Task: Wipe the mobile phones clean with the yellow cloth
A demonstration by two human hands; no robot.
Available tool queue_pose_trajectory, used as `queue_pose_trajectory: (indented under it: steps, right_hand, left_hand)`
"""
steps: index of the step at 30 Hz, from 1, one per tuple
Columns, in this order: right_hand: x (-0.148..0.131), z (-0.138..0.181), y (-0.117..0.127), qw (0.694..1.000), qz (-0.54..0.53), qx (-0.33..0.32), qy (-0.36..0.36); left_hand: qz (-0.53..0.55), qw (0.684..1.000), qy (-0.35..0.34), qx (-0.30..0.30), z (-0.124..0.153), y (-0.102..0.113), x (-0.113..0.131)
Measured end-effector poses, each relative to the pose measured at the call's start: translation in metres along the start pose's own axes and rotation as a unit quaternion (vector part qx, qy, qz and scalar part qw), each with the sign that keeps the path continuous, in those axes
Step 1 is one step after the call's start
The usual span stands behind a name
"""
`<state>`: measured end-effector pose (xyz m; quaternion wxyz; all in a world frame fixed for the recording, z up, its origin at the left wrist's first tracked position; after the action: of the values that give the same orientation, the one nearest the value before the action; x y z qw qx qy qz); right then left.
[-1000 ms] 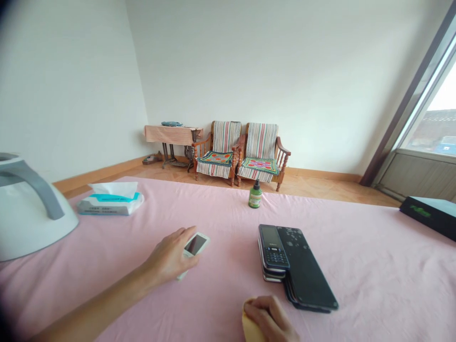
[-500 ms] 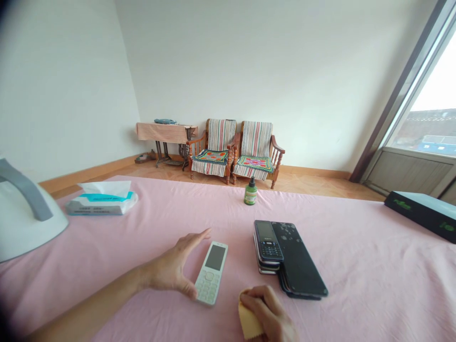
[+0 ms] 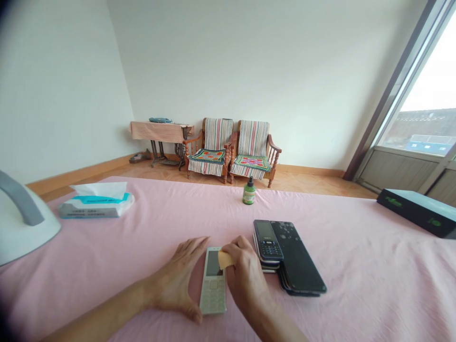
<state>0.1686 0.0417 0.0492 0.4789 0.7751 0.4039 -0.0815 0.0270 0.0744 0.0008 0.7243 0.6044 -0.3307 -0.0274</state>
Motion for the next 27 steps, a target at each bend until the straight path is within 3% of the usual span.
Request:
queue_pose_trajectory:
  steps: [9, 19, 27]
  right_hand:
    - [0.024, -0.017, -0.023, 1.0, 0.018, -0.02, -0.012]
    - [0.013, -0.007, -0.042, 0.995, 0.04, -0.096, 0.0]
    - [0.014, -0.004, -0.048, 0.993, 0.058, -0.095, -0.029]
  left_hand:
    - [0.061, 0.998, 0.004, 0.03, 0.003, 0.008, 0.004]
    - [0.044, 0.997, 0.058, 0.035, 0.004, 0.009, 0.003]
    - [0.081, 0.994, 0.049, 0.052, 0.017, 0.004, 0.017]
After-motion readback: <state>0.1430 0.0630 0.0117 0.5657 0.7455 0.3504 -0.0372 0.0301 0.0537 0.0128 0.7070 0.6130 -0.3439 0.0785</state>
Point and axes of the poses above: each hand's wrist, its own z-axis away from the middle knuckle, its own y-axis out of the back of the hand, x = y × z, the point moved 7 cm from there along -z, towards the middle knuckle, and after that the axes turned 13 degrees about y, right-handed, at the moved point
